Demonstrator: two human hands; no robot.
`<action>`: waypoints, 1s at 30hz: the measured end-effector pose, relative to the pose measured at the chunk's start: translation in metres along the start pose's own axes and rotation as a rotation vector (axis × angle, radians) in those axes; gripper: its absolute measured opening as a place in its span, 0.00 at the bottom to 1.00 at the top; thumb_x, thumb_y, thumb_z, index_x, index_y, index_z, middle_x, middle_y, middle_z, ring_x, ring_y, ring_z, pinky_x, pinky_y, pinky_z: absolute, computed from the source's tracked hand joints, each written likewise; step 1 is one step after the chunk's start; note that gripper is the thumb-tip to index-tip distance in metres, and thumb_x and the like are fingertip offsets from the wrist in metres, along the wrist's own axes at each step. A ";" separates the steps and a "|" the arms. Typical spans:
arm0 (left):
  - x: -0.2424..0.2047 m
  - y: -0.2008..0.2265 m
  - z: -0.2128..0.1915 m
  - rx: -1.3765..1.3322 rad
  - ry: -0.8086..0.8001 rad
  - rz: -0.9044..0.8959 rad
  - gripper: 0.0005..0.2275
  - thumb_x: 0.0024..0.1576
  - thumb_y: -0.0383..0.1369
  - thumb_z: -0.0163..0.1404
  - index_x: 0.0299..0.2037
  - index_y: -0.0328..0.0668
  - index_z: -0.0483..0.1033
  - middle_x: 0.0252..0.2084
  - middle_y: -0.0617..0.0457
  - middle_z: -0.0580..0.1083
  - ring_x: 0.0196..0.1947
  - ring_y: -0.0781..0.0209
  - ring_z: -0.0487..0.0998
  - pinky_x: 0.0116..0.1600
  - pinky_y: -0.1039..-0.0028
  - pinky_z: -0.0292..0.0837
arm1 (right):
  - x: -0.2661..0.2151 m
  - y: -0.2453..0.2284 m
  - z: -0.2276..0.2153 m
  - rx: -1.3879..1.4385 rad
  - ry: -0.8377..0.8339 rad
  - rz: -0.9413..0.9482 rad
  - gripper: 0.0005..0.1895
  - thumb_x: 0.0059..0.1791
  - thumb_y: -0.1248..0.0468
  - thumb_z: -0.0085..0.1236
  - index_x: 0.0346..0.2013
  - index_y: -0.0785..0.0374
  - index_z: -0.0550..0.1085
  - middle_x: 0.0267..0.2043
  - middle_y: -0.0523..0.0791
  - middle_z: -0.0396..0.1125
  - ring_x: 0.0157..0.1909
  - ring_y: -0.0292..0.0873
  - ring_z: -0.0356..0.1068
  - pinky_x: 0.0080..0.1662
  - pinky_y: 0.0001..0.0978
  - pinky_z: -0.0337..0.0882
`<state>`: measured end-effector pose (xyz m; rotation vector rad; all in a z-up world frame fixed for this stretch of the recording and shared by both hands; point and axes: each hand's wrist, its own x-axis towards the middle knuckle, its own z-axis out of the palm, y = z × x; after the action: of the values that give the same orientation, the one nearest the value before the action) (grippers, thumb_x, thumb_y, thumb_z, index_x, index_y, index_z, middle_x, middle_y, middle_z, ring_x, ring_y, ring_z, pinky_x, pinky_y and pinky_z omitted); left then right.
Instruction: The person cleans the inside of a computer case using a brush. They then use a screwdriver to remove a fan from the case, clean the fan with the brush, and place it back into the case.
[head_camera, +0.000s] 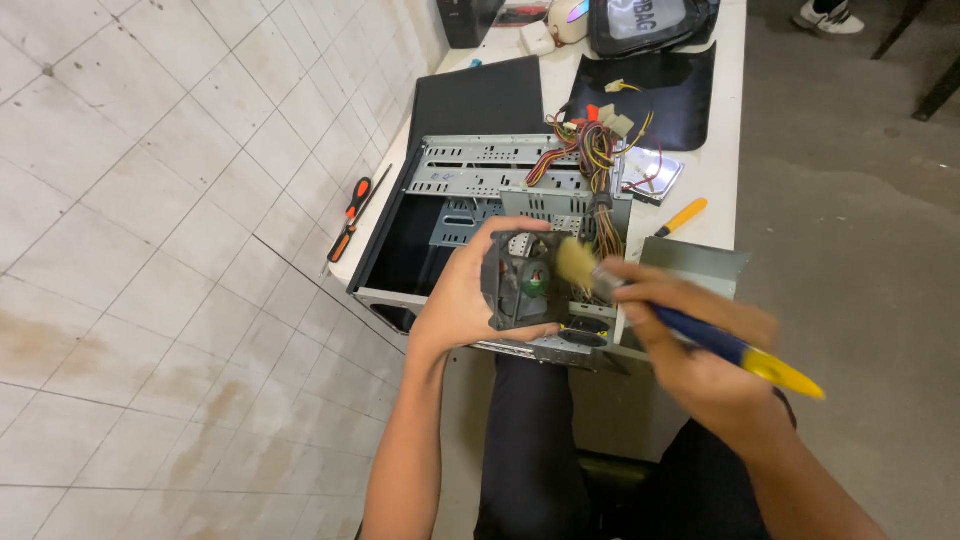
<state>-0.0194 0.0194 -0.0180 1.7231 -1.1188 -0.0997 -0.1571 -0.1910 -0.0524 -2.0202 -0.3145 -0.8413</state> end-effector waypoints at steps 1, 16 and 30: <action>0.000 -0.001 0.001 0.003 -0.004 0.002 0.36 0.40 0.35 0.71 0.60 0.48 0.66 0.56 0.56 0.75 0.52 0.65 0.79 0.57 0.75 0.74 | 0.002 -0.012 -0.001 0.001 0.006 -0.001 0.06 0.54 0.68 0.52 0.44 0.65 0.76 0.58 0.48 0.72 0.59 0.42 0.75 0.61 0.29 0.74; 0.002 -0.003 0.001 0.019 -0.002 0.069 0.35 0.42 0.37 0.70 0.60 0.45 0.67 0.59 0.53 0.71 0.56 0.62 0.78 0.60 0.73 0.75 | 0.020 -0.032 -0.005 -0.031 0.022 -0.066 0.05 0.51 0.65 0.58 0.37 0.63 0.79 0.47 0.45 0.78 0.46 0.38 0.80 0.50 0.26 0.77; 0.002 0.002 0.000 0.007 -0.015 0.045 0.34 0.41 0.36 0.70 0.59 0.46 0.67 0.58 0.53 0.72 0.55 0.62 0.78 0.58 0.72 0.76 | 0.020 -0.023 -0.001 0.001 -0.001 0.010 0.07 0.51 0.63 0.57 0.38 0.61 0.80 0.47 0.45 0.79 0.46 0.40 0.81 0.48 0.28 0.77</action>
<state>-0.0191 0.0178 -0.0158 1.7047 -1.1692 -0.0816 -0.1548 -0.1812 -0.0242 -2.0196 -0.3052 -0.8342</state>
